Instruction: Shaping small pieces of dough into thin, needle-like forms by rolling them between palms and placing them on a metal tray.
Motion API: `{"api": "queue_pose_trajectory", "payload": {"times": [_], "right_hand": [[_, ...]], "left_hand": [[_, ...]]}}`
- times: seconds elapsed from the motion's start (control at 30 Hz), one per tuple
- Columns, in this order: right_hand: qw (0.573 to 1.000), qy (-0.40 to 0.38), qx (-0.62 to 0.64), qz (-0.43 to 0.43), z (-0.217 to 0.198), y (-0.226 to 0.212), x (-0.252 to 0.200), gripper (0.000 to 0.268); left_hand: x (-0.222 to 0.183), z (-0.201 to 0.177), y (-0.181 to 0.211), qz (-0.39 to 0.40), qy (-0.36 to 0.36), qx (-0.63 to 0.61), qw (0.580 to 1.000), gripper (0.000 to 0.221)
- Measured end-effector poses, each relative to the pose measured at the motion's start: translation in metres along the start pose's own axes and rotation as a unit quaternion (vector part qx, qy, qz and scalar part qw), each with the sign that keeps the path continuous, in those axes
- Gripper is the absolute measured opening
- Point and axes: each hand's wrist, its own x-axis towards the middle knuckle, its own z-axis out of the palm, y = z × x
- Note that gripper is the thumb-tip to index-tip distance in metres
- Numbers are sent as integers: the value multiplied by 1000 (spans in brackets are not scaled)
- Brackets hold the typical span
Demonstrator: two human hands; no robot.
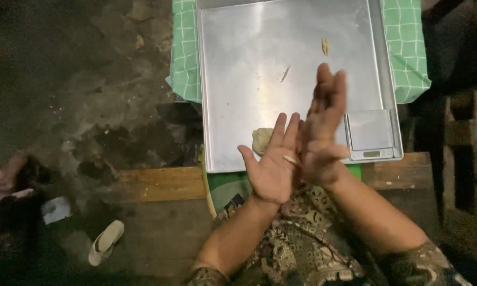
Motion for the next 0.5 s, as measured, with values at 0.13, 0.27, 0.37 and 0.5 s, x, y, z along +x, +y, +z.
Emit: {"api": "queue_pose_trajectory", "payload": {"times": [0.13, 0.27, 0.37, 0.5], "right_hand": [[990, -93, -77, 79, -35, -9, -1, 80], [886, -198, -419, -11, -25, -10, -38, 41], [872, -157, -461, -42, -34, 14, -63, 17], [884, -165, -436, -40, -22, 19, -80, 9]], "left_hand": [[9, -9, 9, 4, 38, -27, 999, 118], [12, 3, 15, 21, 26, 115, 993, 116], [11, -4, 10, 43, 26, 123, 991, 114], [15, -17, 9, 28, 47, 118, 992, 111]]}}
